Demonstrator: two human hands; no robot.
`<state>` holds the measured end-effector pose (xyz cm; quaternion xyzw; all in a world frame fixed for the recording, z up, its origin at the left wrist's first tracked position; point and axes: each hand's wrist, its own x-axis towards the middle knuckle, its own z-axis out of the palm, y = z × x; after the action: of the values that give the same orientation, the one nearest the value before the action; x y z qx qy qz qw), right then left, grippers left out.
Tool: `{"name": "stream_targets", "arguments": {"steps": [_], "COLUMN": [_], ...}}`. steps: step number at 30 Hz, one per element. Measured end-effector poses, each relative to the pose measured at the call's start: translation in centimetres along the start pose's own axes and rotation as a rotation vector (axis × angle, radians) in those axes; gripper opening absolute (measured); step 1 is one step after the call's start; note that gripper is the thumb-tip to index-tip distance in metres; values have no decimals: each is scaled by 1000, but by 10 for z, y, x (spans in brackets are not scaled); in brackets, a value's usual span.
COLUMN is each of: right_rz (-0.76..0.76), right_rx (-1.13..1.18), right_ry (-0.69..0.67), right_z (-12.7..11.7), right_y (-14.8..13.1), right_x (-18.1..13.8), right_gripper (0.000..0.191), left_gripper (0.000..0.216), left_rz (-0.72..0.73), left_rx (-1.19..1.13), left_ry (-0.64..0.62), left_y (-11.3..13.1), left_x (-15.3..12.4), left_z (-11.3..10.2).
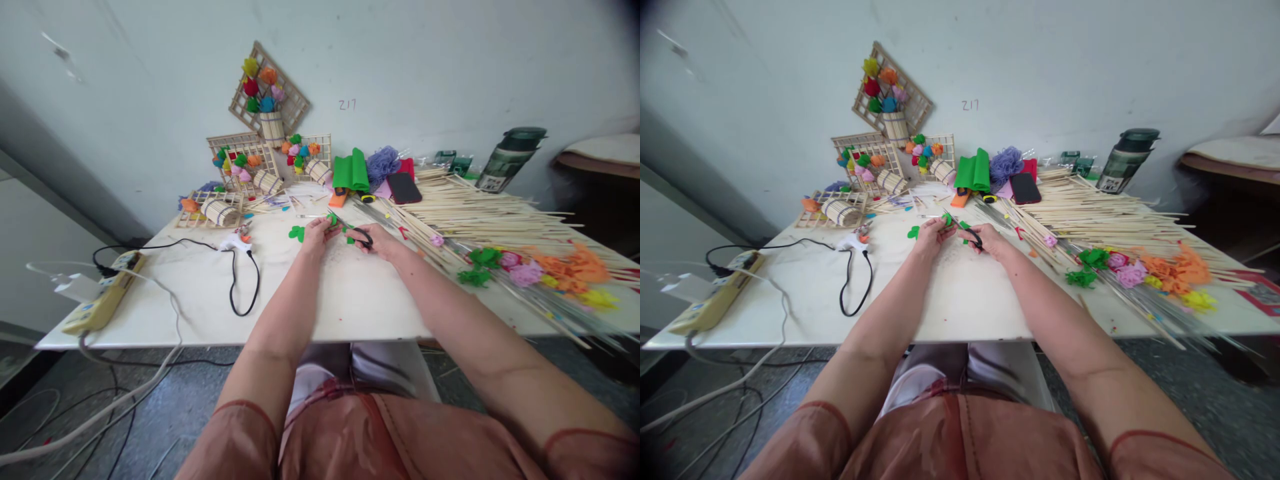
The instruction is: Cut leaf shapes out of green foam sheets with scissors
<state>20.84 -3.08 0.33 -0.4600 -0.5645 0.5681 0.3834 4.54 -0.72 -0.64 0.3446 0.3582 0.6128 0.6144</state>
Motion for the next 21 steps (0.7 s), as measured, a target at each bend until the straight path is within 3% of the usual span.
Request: {"name": "stream_targets", "arguments": {"steps": [21], "right_rz": [-66], "right_rx": [-45], "right_ry": [13], "right_z": [-2], "right_y": [6], "right_x": [7], "right_gripper": [29], "left_gripper": [14], "left_rz": [-21], "left_rx": [31], "left_ry": [-15], "left_y": [-1], "left_x": [-3], "left_z": [3]}}
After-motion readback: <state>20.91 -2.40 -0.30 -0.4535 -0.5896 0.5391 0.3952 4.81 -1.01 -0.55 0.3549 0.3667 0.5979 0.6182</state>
